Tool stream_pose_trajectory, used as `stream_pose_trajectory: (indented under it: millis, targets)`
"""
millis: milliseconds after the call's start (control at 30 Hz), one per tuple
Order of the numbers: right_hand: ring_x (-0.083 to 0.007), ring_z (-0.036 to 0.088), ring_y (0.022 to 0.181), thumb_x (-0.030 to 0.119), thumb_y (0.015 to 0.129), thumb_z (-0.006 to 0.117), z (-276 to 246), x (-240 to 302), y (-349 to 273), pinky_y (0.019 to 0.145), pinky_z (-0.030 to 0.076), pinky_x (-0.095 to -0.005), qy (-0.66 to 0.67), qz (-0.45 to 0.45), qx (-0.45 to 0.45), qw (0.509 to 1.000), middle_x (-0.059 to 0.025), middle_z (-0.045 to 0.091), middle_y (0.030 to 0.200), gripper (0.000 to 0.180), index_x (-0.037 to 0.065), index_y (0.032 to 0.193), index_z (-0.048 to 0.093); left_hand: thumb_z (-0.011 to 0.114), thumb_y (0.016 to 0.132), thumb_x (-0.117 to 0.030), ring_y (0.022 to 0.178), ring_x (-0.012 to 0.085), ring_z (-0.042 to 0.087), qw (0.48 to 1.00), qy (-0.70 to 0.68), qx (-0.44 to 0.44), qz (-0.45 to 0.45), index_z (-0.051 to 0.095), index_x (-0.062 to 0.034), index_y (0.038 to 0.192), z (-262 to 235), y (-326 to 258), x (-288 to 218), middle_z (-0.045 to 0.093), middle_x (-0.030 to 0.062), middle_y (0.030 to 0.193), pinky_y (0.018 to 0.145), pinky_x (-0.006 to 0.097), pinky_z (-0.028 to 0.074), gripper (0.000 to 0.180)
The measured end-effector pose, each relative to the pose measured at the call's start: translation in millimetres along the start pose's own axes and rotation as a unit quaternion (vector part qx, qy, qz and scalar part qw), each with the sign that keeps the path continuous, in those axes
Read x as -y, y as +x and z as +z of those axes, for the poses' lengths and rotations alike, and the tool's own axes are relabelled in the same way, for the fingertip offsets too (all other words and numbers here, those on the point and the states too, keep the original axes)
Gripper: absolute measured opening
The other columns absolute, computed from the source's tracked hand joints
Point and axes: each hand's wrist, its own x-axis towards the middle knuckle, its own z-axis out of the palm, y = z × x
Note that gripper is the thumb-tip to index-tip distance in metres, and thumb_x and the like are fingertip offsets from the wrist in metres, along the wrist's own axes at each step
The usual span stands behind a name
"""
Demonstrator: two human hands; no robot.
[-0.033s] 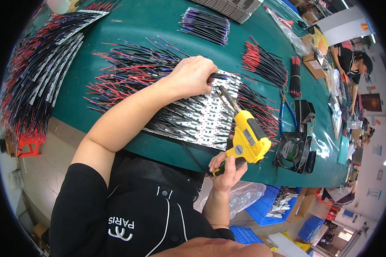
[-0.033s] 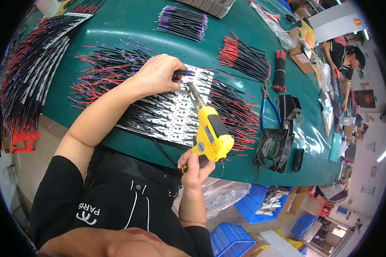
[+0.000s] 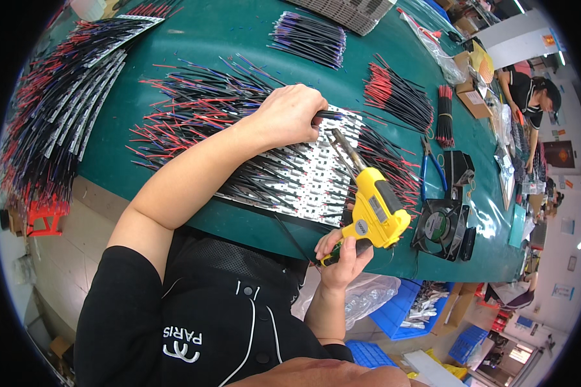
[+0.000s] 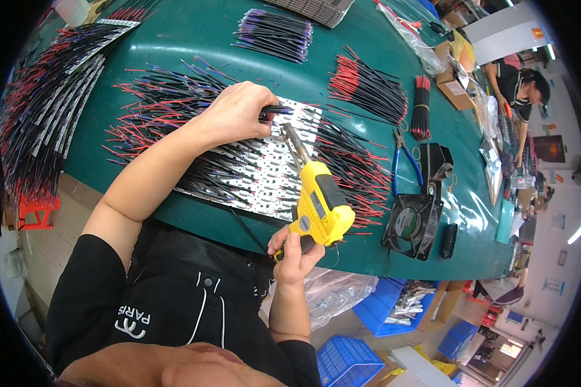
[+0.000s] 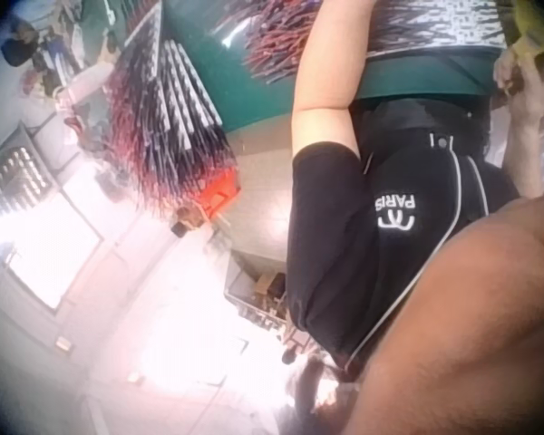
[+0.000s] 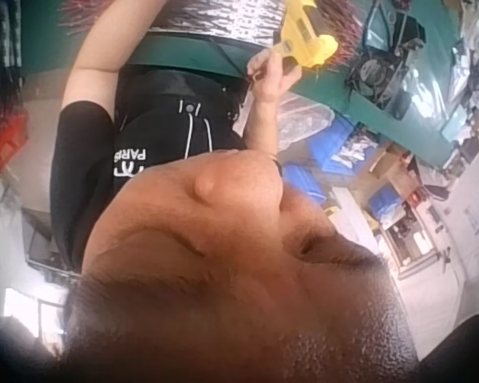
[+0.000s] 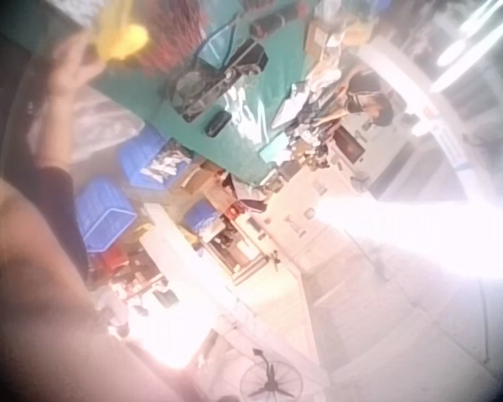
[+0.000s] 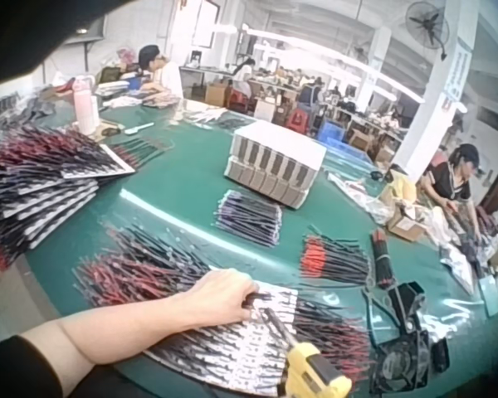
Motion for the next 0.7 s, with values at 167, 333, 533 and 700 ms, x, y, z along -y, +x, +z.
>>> stream_pose_trajectory:
  millis: [167,333,533,700]
  targets:
    - [-0.0127,0.041,0.036,0.021,0.087,0.046,-1,-1,3,0.037,0.038,-0.0238,0.021,-0.039,-0.015,0.999,-0.0079,0.044,0.052,0.052,-0.013,0.123,0.030,0.067,0.059,-0.011,0.074,0.0326,0.060,1.000,-0.001,0.004,0.003,0.061,-0.0023,0.069,-1,1,3,0.061,0.0158,0.070,0.069,0.040,0.047,0.014]
    - [-0.0126,0.040,0.036,0.022,0.087,0.046,-2,0,2,0.037,0.038,-0.0235,0.014,-0.034,-0.019,0.999,-0.0075,0.043,0.051,0.053,-0.013,0.123,0.030,0.066,0.063,-0.013,0.077,0.0337,0.060,0.999,-0.024,0.023,0.002,0.063,0.0000,0.075,-3,2,2,0.061,0.0184,0.073,0.070,0.040,0.046,0.018]
    - [-0.0125,0.040,0.036,0.023,0.088,0.045,-5,3,0,0.037,0.038,-0.0236,0.028,-0.038,-0.006,0.999,-0.0068,0.043,0.051,0.053,-0.013,0.123,0.031,0.059,0.082,-0.012,0.080,0.0304,0.058,0.994,-0.082,-0.017,0.073,0.059,0.0032,0.090,-19,1,22,0.060,0.0174,0.085,0.073,0.034,0.045,0.017]
    - [-0.0129,0.041,0.036,0.025,0.088,0.046,-12,3,-3,0.037,0.037,-0.0240,0.027,-0.041,-0.028,0.998,-0.0065,0.043,0.051,0.053,-0.014,0.122,0.032,0.051,0.088,-0.009,0.072,0.0285,0.055,0.972,-0.080,-0.219,0.040,0.050,-0.0012,0.099,-48,-6,-9,0.055,0.0162,0.079,0.066,0.034,0.043,0.013]
